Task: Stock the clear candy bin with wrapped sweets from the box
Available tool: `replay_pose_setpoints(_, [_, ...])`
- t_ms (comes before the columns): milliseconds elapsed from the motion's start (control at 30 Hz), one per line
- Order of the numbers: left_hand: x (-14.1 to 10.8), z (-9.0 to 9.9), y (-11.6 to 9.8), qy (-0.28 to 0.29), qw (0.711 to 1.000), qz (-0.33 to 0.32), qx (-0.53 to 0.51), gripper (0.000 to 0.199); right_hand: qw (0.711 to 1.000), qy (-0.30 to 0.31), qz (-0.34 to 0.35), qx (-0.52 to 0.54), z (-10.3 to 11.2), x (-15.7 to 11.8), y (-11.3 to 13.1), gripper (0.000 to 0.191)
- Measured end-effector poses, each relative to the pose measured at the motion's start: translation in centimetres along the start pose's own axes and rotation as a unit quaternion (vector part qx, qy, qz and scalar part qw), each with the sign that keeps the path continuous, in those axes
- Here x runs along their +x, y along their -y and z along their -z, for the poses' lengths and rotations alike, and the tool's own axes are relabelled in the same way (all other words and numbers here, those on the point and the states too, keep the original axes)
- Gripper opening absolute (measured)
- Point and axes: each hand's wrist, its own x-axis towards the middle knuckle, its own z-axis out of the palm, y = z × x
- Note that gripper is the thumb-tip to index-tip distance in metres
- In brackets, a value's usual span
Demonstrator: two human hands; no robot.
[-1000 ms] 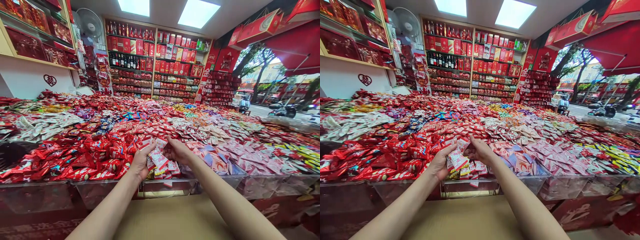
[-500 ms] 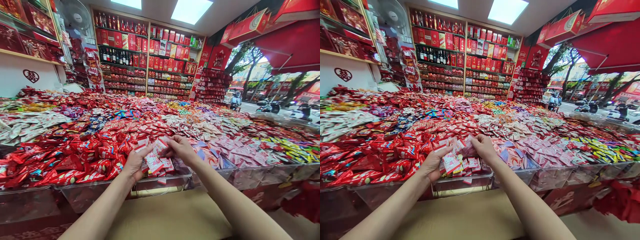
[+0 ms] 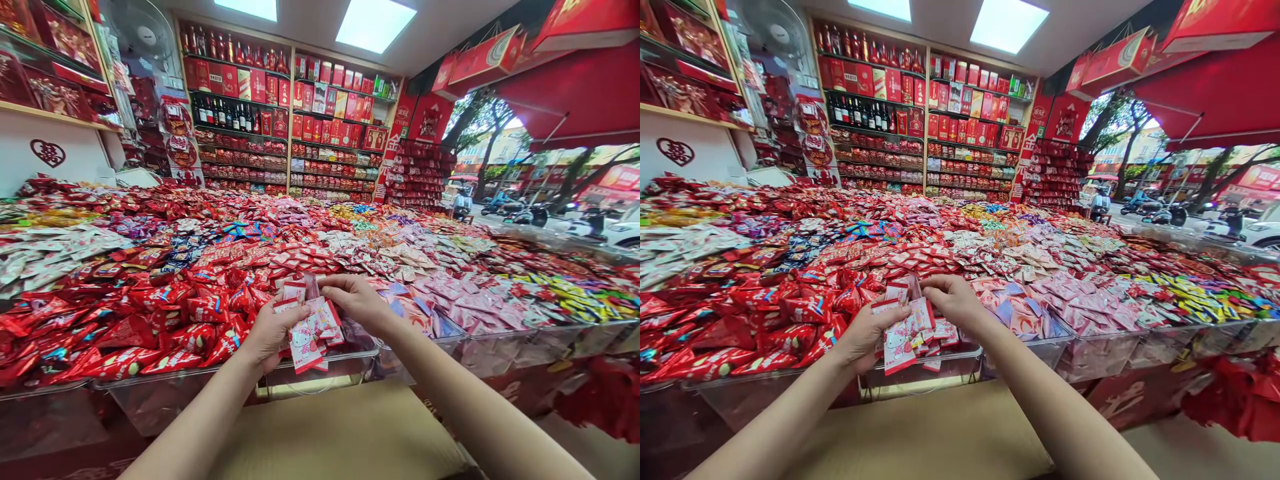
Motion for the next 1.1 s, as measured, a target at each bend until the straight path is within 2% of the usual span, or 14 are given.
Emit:
replay_pose_setpoints(133, [-0.1, 0.3, -0.2, 0.051, 0.998, 0.025, -0.003, 0.037, 0.994, 0.017, -0.031, 0.107, 0.4, -0.3, -0.1, 0.019])
replay_pose_setpoints(233, [-0.2, 0.3, -0.2, 0.059, 0.998, 0.026, 0.018, 0.037, 0.984, 0.031, -0.077, 0.157, 0.8, -0.4, 0.0, 0.031])
replay_pose_setpoints(300, [-0.2, 0.3, -0.1, 0.056, 0.997, 0.032, 0.030, 0.040, 0.979, 0.017, -0.113, 0.170, 1.0, -0.4, -0.1, 0.040])
replay_pose_setpoints(467, [-0.1, 0.0, 0.0, 0.000, 0.999, 0.012, 0.044, 0.046, 0.972, 0.020, -0.122, 0.200, 1.5, -0.1, -1.3, 0.037])
replay_pose_setpoints(667, [0.2, -0.1, 0.1, -0.085, 0.996, -0.006, 0.010, 0.042, 0.975, -0.019, -0.106, 0.195, 2.4, 0.4, -2.6, 0.036])
replay_pose_setpoints(767, [0.3, -0.2, -0.1, -0.101, 0.994, -0.030, -0.023, 0.041, 0.987, -0.065, -0.100, 0.111, 2.9, 0.8, -2.9, 0.034])
replay_pose_setpoints(833, [0.4, -0.2, -0.1, -0.106, 0.992, -0.042, -0.053, 0.039, 0.989, -0.119, -0.086, 0.004, 3.1, 1.3, -3.2, 0.035])
replay_pose_setpoints(900, [0.5, -0.2, -0.1, -0.116, 0.989, -0.048, -0.076, 0.039, 0.978, -0.146, -0.082, -0.126, 2.9, 1.9, -3.5, 0.036])
replay_pose_setpoints(1000, [0.7, -0.1, -0.1, -0.128, 0.987, -0.047, -0.085, 0.037, 0.934, -0.076, -0.116, -0.328, 1.8, 3.0, -3.8, 0.022])
replay_pose_setpoints(1100, [0.5, -0.1, 0.0, -0.131, 0.987, -0.044, -0.081, 0.032, 0.892, 0.009, -0.165, -0.420, 0.0, 4.1, -4.4, 0.015])
